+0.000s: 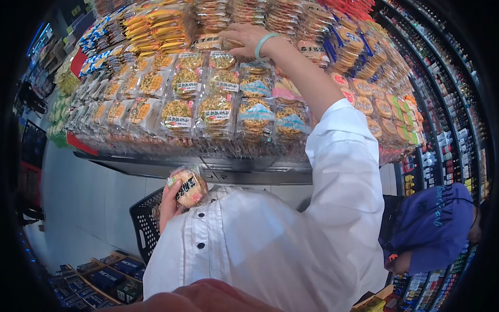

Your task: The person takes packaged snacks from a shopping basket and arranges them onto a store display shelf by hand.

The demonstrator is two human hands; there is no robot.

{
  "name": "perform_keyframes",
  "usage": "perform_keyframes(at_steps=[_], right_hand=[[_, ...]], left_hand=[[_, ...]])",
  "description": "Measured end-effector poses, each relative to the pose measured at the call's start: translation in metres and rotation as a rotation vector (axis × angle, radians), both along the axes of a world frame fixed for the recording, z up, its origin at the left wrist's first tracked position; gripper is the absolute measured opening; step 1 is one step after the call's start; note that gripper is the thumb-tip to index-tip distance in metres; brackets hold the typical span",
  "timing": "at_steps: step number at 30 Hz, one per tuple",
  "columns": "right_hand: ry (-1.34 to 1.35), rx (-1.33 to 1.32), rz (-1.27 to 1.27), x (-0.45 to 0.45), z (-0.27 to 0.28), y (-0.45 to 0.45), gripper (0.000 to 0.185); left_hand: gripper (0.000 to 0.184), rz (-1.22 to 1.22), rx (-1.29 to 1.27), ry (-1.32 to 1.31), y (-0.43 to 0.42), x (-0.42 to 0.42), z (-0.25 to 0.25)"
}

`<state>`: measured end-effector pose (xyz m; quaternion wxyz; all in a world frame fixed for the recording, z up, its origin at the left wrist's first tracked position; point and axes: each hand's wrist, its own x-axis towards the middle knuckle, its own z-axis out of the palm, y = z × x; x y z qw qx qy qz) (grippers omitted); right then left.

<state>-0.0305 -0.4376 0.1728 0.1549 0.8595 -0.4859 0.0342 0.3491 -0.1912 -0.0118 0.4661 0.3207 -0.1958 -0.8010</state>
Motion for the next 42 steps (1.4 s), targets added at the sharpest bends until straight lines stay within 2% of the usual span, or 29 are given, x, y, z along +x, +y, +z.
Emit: perform_keyframes(at_steps=[4,8,14,23,27,29,31,32,34,38,42], right_hand=[[0.19,0.001,0.007,0.005,-0.006,-0.008,0.052],[0.076,-0.008,-0.018,-0.008,-0.013,-0.012,0.049],[0.171,0.073,-0.209,0.003,0.003,0.004,0.051],[0.175,0.037,-0.227,0.005,0.003,0.009,0.053],[-0.015,-0.061,-0.09,0.002,0.005,0.02,0.056],[-0.123,-0.101,0.085,0.02,0.022,0.04,0.053],[-0.338,0.163,0.205,0.055,0.04,0.072,0.049],[-0.349,0.24,0.274,0.078,0.045,0.089,0.048],[-0.151,0.012,0.478,0.11,0.04,0.116,0.049],[-0.147,0.139,0.665,0.167,0.034,0.157,0.056],[-0.193,0.257,0.739,0.199,0.004,0.164,0.068]], left_hand=[[0.038,-0.007,-0.012,0.007,0.0,0.002,-0.002],[0.037,-0.004,0.003,0.011,0.001,0.003,-0.003],[0.038,0.029,0.054,0.021,-0.001,0.001,0.002],[0.038,0.025,0.045,0.019,-0.001,0.005,0.004],[0.035,0.062,0.084,0.036,-0.009,0.012,-0.006],[0.035,0.115,0.111,0.071,-0.014,0.016,-0.007],[0.038,0.07,0.093,0.21,-0.018,0.022,-0.003],[0.041,0.076,0.088,0.242,-0.019,0.023,0.001],[0.044,0.098,0.07,0.273,-0.02,0.026,0.009],[0.044,0.137,-0.019,0.236,-0.019,0.022,0.029],[0.044,0.177,-0.077,0.147,-0.017,0.025,0.04]])
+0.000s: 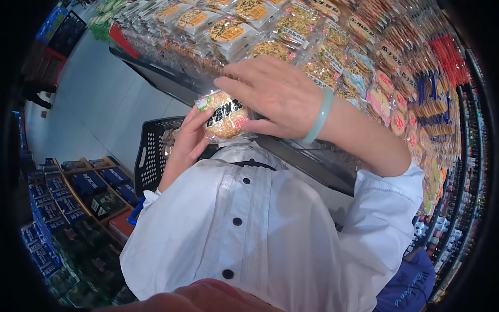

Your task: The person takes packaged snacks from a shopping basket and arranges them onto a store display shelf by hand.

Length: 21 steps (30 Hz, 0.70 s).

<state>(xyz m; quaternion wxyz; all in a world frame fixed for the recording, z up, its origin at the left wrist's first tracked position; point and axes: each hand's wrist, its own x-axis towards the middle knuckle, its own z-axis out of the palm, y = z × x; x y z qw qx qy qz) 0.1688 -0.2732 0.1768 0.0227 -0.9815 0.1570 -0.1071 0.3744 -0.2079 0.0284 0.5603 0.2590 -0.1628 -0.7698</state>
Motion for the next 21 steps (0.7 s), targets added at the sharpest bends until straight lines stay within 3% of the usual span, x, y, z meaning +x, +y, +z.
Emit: perform_keyframes(at_steps=[6,9,15,21], right_hand=[[0.071,0.102,0.028,0.033,-0.035,0.003,0.089],[0.175,0.214,-0.063,0.044,-0.042,0.006,0.089],[0.15,0.109,-0.277,0.055,-0.041,0.012,0.086],[0.064,0.344,-0.39,0.058,-0.033,0.011,0.082]], left_hand=[[0.042,0.045,-0.08,-0.045,0.002,0.009,-0.007],[0.042,0.055,-0.111,-0.027,0.002,0.011,-0.008],[0.045,0.105,-0.086,0.086,0.009,0.018,-0.002],[0.045,0.098,-0.154,0.006,0.007,0.019,-0.002]])
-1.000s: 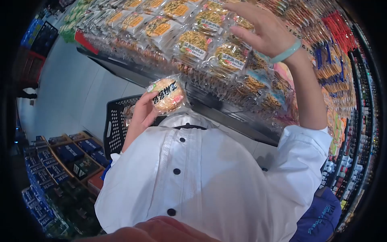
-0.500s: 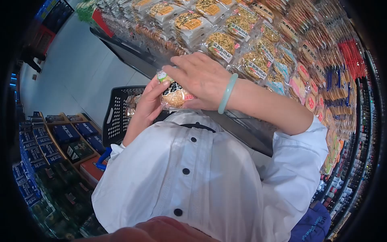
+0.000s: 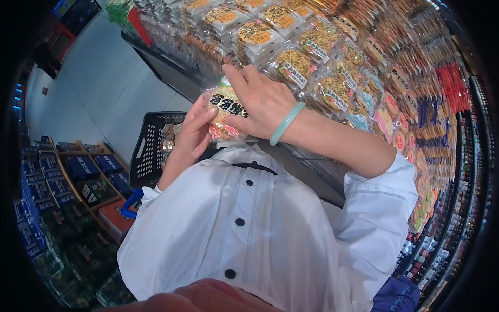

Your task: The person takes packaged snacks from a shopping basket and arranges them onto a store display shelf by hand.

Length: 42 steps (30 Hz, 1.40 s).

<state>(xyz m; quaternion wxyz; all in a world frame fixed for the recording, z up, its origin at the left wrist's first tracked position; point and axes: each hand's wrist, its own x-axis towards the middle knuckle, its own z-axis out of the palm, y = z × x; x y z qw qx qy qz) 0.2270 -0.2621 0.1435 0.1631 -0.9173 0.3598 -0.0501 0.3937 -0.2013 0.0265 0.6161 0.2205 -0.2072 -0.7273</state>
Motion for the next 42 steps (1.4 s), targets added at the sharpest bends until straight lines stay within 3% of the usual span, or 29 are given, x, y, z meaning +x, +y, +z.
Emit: perform_keyframes(at_steps=[6,11,15,21,24,28,37,40,42], right_hand=[[-0.127,-0.123,0.436,-0.02,0.016,-0.033,0.077],[-0.108,0.025,0.587,-0.014,0.024,-0.028,0.086],[-0.074,0.07,0.566,-0.004,0.024,-0.017,0.088],[0.13,0.069,0.206,-0.006,0.02,-0.009,0.076],[-0.027,0.057,0.136,-0.009,0.009,-0.019,0.068],[0.055,0.178,-0.026,-0.006,0.018,-0.022,0.048],[-0.061,0.466,-0.242,-0.007,0.014,-0.027,0.041],[0.088,0.174,-0.084,-0.008,0.021,-0.029,0.036],[-0.105,-0.044,0.211,-0.017,0.018,-0.036,0.046]], left_hand=[[0.04,-0.045,0.0,-0.11,-0.005,0.015,0.007],[0.04,-0.154,-0.034,-0.178,-0.008,0.021,0.01],[0.041,-0.173,-0.067,-0.246,-0.012,0.022,0.009],[0.043,-0.174,-0.038,-0.24,-0.013,0.025,0.011],[0.045,-0.169,-0.014,-0.178,-0.01,0.024,0.007],[0.049,-0.158,-0.022,-0.105,-0.005,0.025,0.002],[0.054,-0.107,0.01,-0.111,-0.002,0.024,0.004],[0.056,-0.14,0.004,-0.114,-0.005,0.028,0.009],[0.057,-0.169,-0.013,-0.133,-0.007,0.032,0.013]])
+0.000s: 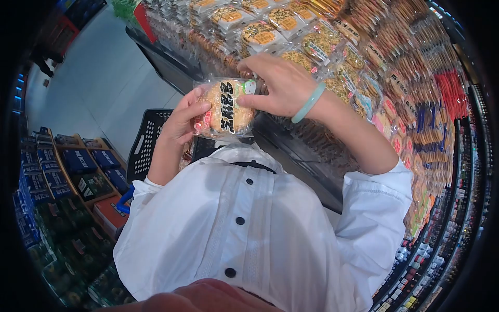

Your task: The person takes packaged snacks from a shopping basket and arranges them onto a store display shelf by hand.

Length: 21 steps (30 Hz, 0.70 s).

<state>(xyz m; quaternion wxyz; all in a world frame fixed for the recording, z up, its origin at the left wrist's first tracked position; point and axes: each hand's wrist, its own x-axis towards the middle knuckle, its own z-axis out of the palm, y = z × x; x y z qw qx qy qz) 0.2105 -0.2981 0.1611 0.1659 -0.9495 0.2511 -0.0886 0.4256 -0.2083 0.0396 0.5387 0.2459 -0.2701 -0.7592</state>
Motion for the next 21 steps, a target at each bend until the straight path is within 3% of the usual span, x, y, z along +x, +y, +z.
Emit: perform_keyframes(at_steps=[1,5,11,15,21], right_hand=[[-0.107,-0.108,0.138,-0.003,0.0,-0.002,0.052],[-0.01,-0.077,0.409,-0.005,0.007,0.003,0.084],[0.1,-0.164,0.503,-0.003,0.0,0.021,0.093],[0.022,-0.214,0.544,-0.009,-0.005,0.027,0.091],[0.094,-0.179,0.468,-0.014,-0.003,0.038,0.086]], left_hand=[[0.056,-0.001,-0.003,0.006,0.0,0.002,-0.002],[0.056,-0.024,-0.026,-0.014,-0.006,0.006,-0.004],[0.075,-0.198,-0.076,-0.116,-0.013,0.0,0.007],[0.087,-0.251,-0.134,-0.193,-0.013,-0.006,0.015],[0.091,-0.293,-0.15,-0.185,-0.017,-0.014,0.014]])
